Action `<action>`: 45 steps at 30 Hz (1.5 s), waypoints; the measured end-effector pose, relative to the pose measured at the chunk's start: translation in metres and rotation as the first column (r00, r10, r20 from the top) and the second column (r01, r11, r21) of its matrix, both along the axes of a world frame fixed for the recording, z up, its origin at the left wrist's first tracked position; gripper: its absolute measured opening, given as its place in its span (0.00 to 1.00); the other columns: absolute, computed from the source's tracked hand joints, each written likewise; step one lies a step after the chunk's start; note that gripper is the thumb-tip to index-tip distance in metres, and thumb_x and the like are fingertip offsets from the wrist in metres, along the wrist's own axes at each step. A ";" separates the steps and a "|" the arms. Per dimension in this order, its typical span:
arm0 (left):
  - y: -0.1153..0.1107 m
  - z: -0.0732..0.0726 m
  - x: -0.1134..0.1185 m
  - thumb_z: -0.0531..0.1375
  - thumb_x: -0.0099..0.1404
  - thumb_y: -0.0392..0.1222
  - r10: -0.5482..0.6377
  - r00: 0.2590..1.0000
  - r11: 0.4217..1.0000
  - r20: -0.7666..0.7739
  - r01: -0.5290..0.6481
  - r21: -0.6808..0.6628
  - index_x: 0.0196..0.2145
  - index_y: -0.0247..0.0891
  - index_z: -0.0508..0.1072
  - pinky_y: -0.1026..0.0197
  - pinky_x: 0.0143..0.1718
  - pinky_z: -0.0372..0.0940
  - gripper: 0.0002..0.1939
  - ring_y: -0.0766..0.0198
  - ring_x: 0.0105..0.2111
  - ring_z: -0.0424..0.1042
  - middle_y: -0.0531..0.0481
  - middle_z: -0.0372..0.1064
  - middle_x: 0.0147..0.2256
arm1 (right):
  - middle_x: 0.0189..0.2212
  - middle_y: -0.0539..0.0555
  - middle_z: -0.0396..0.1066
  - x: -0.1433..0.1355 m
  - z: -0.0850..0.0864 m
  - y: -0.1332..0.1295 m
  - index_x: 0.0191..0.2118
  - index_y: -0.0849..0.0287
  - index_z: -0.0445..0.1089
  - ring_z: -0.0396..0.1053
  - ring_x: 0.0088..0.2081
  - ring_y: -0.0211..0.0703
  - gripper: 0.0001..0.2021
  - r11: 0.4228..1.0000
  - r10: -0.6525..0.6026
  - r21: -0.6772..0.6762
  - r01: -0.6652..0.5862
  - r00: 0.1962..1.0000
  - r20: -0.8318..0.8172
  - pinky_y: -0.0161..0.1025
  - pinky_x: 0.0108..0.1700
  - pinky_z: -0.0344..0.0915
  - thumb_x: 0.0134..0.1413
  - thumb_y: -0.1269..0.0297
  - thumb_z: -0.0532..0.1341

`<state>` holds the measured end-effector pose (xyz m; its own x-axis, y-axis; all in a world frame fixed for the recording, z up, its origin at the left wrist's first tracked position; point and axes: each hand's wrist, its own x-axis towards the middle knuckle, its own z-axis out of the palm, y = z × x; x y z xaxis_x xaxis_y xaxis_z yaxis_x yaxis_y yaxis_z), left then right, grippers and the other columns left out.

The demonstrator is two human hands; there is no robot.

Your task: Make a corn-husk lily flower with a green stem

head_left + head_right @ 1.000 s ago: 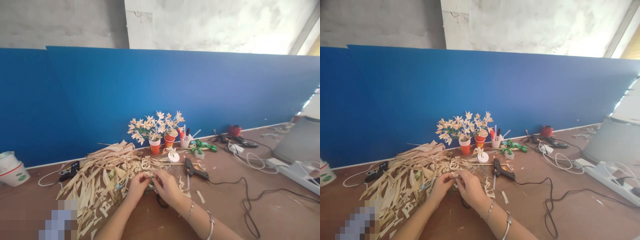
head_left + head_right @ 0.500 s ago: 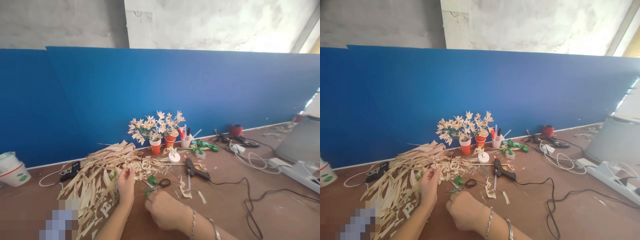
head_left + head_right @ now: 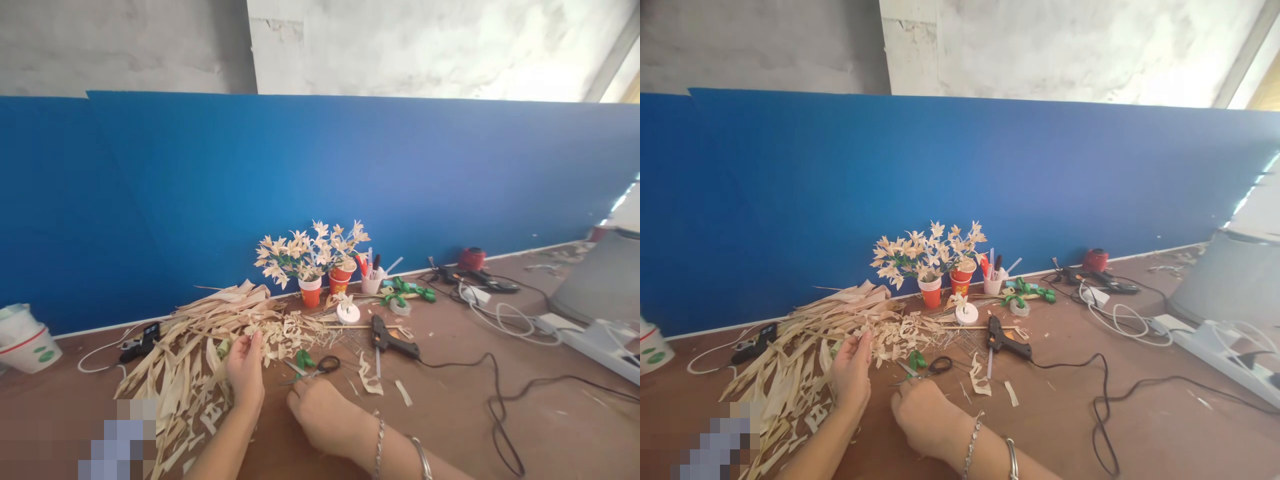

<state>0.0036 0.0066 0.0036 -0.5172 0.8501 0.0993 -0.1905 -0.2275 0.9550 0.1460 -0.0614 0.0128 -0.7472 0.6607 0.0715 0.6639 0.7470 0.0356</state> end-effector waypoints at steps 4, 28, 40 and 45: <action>-0.001 0.000 0.003 0.65 0.49 0.49 -0.076 0.996 0.997 0.048 0.075 0.018 0.25 0.39 0.64 0.67 0.17 0.46 0.15 0.72 0.16 0.50 0.60 0.55 0.17 | 0.34 0.60 0.70 0.002 -0.003 0.005 0.37 0.65 0.67 0.67 0.34 0.45 0.09 0.988 -0.110 -0.129 0.090 0.982 -0.156 0.37 0.34 0.61 0.47 0.75 0.54; -0.014 -0.003 0.015 0.69 0.47 0.41 -0.709 0.556 0.604 0.434 0.796 -0.033 0.27 0.32 0.74 0.73 0.15 0.47 0.12 0.76 0.19 0.59 0.55 0.63 0.21 | 0.20 0.49 0.69 0.011 -0.005 0.034 0.29 0.63 0.70 0.64 0.18 0.33 0.16 0.617 -0.760 -0.743 -0.259 0.047 -0.648 0.29 0.18 0.50 0.37 0.54 0.66; -0.014 -0.006 0.016 0.70 0.47 0.41 -0.695 0.537 0.602 0.478 0.798 -0.022 0.27 0.32 0.73 0.72 0.15 0.48 0.12 0.76 0.19 0.60 0.56 0.64 0.22 | 0.23 0.51 0.72 0.010 -0.010 0.035 0.30 0.64 0.70 0.65 0.17 0.32 0.18 0.605 -0.767 -0.750 -0.267 0.058 -0.639 0.28 0.17 0.53 0.37 0.53 0.65; -0.014 -0.005 0.016 0.70 0.45 0.41 -0.695 0.547 0.604 0.467 0.796 -0.034 0.27 0.33 0.73 0.72 0.15 0.48 0.14 0.75 0.20 0.61 0.55 0.64 0.23 | 0.22 0.50 0.71 0.010 -0.009 0.034 0.29 0.63 0.70 0.64 0.16 0.32 0.18 0.597 -0.772 -0.752 -0.278 0.056 -0.633 0.28 0.17 0.52 0.36 0.52 0.66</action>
